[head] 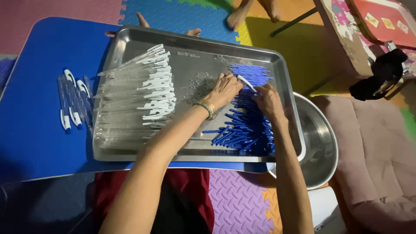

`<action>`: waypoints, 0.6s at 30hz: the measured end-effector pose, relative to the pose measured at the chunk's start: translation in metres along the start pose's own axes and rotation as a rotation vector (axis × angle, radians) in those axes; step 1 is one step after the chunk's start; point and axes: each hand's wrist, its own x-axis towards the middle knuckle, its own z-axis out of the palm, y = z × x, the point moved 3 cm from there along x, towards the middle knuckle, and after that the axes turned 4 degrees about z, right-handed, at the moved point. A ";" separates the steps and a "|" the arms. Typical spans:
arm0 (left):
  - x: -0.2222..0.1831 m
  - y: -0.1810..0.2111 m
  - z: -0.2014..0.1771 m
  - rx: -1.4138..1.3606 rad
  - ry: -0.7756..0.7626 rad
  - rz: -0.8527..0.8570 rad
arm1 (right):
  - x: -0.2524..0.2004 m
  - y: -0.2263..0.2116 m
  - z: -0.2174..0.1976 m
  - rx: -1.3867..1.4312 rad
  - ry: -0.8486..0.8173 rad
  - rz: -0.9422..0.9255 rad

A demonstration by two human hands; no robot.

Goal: The person assembles ballpoint pens by inserting ink cartridges and springs into pen barrels, then securing them with pen caps.

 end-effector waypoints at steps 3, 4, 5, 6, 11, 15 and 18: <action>-0.007 0.007 -0.027 0.033 0.011 0.025 | -0.004 -0.016 -0.004 0.030 0.042 -0.039; -0.003 -0.001 -0.016 0.034 0.010 0.024 | -0.006 -0.009 -0.001 0.032 0.041 -0.040; 0.000 -0.009 -0.006 0.050 0.043 0.032 | -0.007 -0.002 0.001 0.022 0.050 -0.035; 0.005 -0.017 0.002 0.067 0.080 0.040 | -0.006 0.005 0.001 0.011 0.060 -0.033; -0.021 -0.051 -0.057 0.131 0.099 0.004 | -0.017 -0.006 -0.020 -0.082 0.064 0.002; -0.072 -0.065 -0.172 -0.003 0.104 -0.162 | -0.036 -0.002 -0.030 -0.053 0.084 0.015; -0.100 -0.159 -0.224 0.058 0.135 -0.201 | -0.053 -0.016 -0.054 -0.015 -0.130 0.161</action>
